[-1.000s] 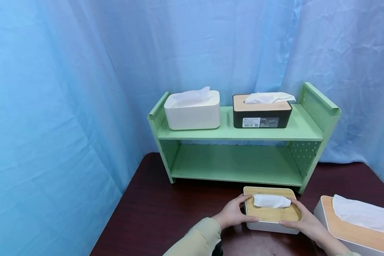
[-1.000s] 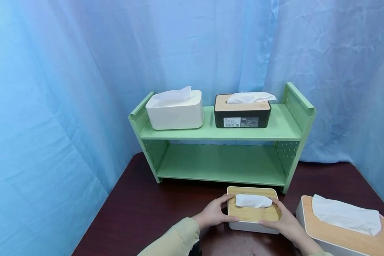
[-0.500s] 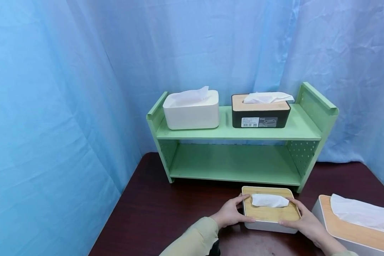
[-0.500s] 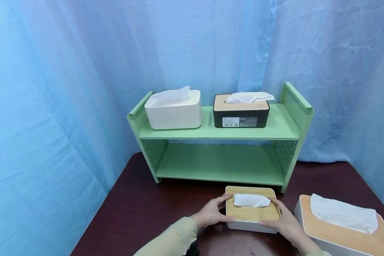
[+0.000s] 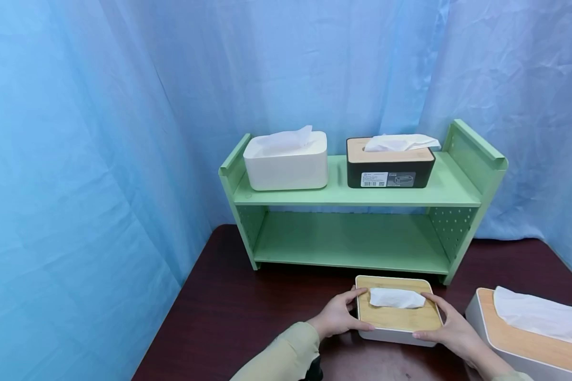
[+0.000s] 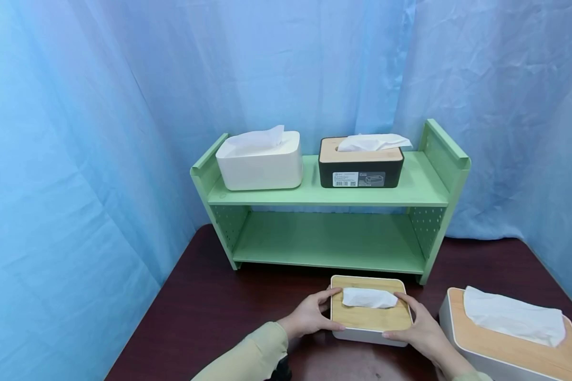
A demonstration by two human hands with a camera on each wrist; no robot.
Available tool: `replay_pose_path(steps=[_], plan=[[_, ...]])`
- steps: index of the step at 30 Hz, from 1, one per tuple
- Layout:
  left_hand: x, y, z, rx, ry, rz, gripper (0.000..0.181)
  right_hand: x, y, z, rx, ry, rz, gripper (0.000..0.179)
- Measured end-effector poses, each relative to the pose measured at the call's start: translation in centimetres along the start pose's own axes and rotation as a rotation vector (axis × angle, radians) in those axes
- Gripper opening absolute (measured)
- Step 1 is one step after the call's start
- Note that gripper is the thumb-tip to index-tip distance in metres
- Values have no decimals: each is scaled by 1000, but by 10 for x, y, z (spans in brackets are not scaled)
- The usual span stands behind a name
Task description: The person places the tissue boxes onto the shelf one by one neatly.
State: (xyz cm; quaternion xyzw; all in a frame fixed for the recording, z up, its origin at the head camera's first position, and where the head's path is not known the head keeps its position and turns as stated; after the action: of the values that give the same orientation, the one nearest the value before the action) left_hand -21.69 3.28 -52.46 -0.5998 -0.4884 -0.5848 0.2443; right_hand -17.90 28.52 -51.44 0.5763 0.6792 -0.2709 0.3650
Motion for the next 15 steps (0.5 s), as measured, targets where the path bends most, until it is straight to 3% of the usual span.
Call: replay_pose_path(steps=[8, 15], plan=[[0, 6, -15, 0, 0, 15, 76, -10, -2, 6, 32, 3, -40, 102], [0, 14, -36, -1, -8, 35, 78, -24, -7, 18, 67, -119, -120, 97]])
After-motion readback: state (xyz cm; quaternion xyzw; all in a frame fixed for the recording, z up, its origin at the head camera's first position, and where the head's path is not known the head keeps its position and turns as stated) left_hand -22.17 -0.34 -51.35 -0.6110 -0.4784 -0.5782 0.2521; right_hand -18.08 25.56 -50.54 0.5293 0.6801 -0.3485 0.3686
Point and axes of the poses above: each hand's wrist, its own y-axis away from the middle knuckle, its own z-axis out of the palm, x = y × z, the point moved 2 cm from there along -y, towards the middle knuckle, and after that the axes turned 10 degrees about -z, right-handed, at the moved point
